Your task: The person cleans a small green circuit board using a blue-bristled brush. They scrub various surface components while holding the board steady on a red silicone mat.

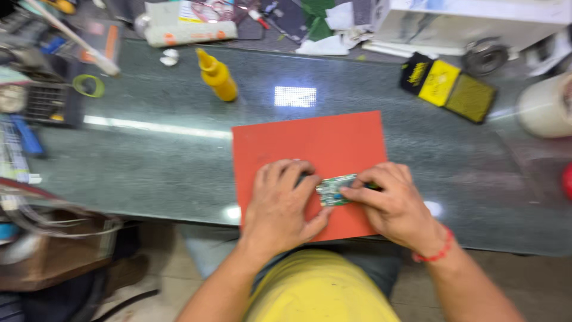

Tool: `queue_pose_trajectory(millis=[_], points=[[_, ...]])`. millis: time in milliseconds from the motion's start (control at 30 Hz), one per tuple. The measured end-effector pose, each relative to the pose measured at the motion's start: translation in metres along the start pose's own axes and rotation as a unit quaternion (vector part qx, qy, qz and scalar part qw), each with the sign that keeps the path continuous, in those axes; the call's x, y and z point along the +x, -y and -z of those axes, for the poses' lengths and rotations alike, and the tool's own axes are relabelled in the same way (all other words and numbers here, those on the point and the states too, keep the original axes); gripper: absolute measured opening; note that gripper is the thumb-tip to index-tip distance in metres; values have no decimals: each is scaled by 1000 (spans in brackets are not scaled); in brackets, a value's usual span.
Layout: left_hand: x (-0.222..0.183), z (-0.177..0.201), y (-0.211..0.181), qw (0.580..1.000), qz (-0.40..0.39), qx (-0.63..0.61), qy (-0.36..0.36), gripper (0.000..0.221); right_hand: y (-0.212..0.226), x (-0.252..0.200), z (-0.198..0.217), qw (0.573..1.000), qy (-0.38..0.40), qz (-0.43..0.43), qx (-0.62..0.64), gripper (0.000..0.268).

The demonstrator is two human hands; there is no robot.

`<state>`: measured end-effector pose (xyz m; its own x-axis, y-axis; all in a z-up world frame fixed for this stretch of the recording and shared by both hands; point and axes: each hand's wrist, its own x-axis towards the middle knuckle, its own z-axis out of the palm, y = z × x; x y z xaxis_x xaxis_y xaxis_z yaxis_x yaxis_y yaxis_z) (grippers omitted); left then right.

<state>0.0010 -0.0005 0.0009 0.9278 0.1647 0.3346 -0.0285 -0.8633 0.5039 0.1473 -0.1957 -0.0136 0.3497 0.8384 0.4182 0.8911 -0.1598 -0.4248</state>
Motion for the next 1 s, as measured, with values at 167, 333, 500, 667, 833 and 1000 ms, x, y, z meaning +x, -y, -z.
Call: queue_pose_trajectory(millis=[167,333,500,667,833,1000], points=[[-5,3,-1,1000,5,-2,3,44,-4,-3,1,997,-7,-71,-27,28],[-2,1,-1,1000,-3,-21,-4,45,-6,-8,8,997,23,-59,-33,31],[-1,1,-3,1000,2,-11,2,49,-8,-10,10,999,24,-28,-6,29],[-2,2,-3,1000,-2,-5,7,54,-3,-3,-1,994,-34,-100,-33,34],[-1,1,-3,1000,-2,11,-2,50,4,-3,-4,998,-9,-65,4,36],[0,2,-2,1000,0,-5,14,49,11,-1,-6,999,-14,-44,-11,32]])
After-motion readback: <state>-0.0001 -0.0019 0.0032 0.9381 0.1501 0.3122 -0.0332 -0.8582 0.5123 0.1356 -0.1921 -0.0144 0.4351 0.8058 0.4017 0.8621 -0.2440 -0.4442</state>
